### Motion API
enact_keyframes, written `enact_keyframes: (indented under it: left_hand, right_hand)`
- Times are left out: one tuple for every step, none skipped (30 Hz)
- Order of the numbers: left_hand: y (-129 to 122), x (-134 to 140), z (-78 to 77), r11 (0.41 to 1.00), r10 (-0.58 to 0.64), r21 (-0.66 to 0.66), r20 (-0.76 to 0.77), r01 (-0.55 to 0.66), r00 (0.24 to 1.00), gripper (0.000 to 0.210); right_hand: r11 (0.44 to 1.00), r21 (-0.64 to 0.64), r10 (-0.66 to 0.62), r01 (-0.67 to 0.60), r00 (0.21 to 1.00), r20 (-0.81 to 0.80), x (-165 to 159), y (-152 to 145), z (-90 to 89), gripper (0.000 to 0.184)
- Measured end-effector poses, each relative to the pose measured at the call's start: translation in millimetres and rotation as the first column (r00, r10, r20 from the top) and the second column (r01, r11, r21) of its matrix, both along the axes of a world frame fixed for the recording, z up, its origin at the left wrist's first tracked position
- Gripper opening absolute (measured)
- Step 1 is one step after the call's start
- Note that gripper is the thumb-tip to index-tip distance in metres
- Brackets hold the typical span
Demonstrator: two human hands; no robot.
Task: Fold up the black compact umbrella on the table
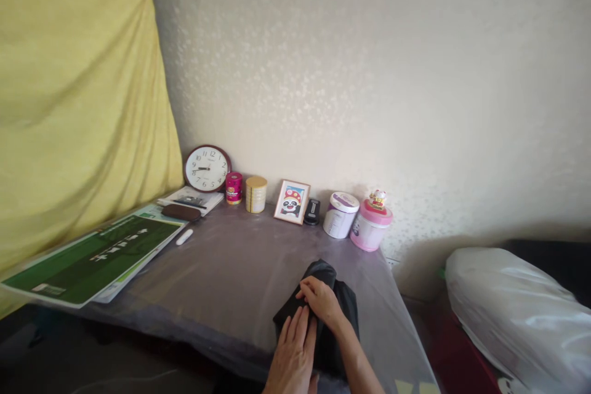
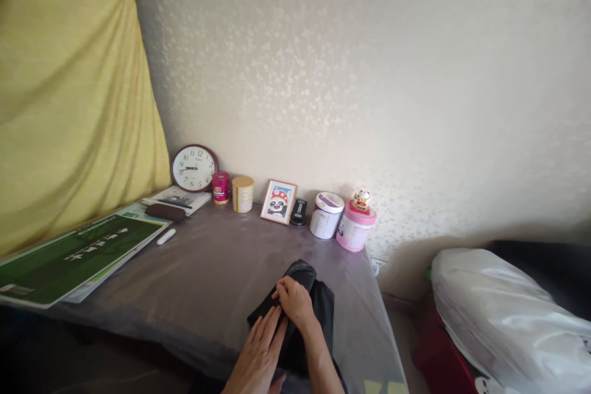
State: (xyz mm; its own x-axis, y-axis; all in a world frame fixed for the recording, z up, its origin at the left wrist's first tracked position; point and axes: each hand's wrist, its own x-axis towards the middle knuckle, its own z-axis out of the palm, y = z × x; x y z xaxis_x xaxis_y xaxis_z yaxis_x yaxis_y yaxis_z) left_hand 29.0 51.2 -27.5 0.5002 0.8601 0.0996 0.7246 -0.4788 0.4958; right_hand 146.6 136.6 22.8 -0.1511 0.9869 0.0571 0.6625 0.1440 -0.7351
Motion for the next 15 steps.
enact_keyframes:
  left_hand:
    - [2.1,2.2,-3.7,1.000,0.003,-0.009,0.002,-0.003,1.000,0.088]
    - [3.8,3.9,-8.0,1.000,0.015,-0.018,-0.002,-0.015,1.000,0.087]
    - [5.1,5.2,-12.3,0.999,0.030,-0.022,-0.012,-0.030,0.999,0.084]
    - [6.1,6.3,-16.0,0.999,0.046,-0.021,-0.024,-0.047,0.999,0.080]
    - [6.7,7.2,-18.8,0.998,0.063,-0.019,-0.039,-0.064,0.997,0.077]
    - [7.1,8.0,-20.5,0.997,0.078,-0.016,-0.053,-0.079,0.996,0.075]
    - [7.2,8.8,-21.2,0.996,0.090,-0.013,-0.068,-0.091,0.994,0.073]
    - [7.2,9.5,-21.1,0.995,0.100,-0.008,-0.083,-0.101,0.992,0.073]
    - [7.1,10.2,-20.4,0.994,0.106,-0.003,-0.095,-0.107,0.990,0.073]
    - [7.0,10.9,-19.4,0.994,0.110,0.000,-0.108,-0.111,0.988,0.073]
    - [6.8,11.6,-18.2,0.993,0.114,0.000,-0.123,-0.115,0.986,0.074]
    - [6.6,12.1,-17.1,0.993,0.119,-0.001,-0.136,-0.120,0.984,0.074]
    - [6.5,12.6,-16.2,0.992,0.122,-0.004,-0.144,-0.124,0.982,0.074]
    - [6.4,12.9,-15.3,0.992,0.124,-0.009,-0.149,-0.127,0.981,0.074]
    - [6.3,13.0,-14.5,0.991,0.127,-0.015,-0.149,-0.130,0.981,0.073]
  right_hand:
    - [1.000,0.017,0.010,-0.011,1.000,0.025,-0.7,-2.7,1.4,0.023]
    - [0.999,0.038,0.028,-0.029,0.999,0.039,-0.9,-6.2,2.5,0.024]
    - [0.996,0.067,0.052,-0.055,0.998,0.044,-0.7,-10.3,3.3,0.024]
    - [0.991,0.107,0.079,-0.083,0.996,0.041,0.2,-14.8,3.5,0.025]
    - [0.981,0.159,0.107,-0.112,0.994,0.035,1.7,-19.2,2.9,0.026]
    - [0.966,0.217,0.135,-0.139,0.990,0.032,4.0,-23.0,1.4,0.026]
    - [0.947,0.276,0.160,-0.164,0.986,0.038,6.9,-25.6,-0.9,0.027]
    - [0.926,0.329,0.176,-0.183,0.983,0.052,10.3,-26.5,-4.1,0.027]
    - [0.907,0.371,0.186,-0.200,0.980,0.074,14.1,-25.6,-8.0,0.027]
    - [0.890,0.402,0.187,-0.214,0.977,0.106,18.0,-22.8,-12.2,0.027]
    - [0.879,0.424,0.177,-0.220,0.974,0.139,22.0,-18.0,-16.7,0.027]
    - [0.872,0.441,0.153,-0.213,0.974,0.169,25.8,-11.6,-21.2,0.028]
    - [0.869,0.454,0.120,-0.197,0.974,0.191,29.4,-3.8,-25.6,0.028]
    - [0.869,0.464,0.085,-0.173,0.975,0.206,32.8,4.9,-29.7,0.029]
    - [0.870,0.470,0.052,-0.150,0.975,0.215,36.1,14.2,-33.4,0.029]
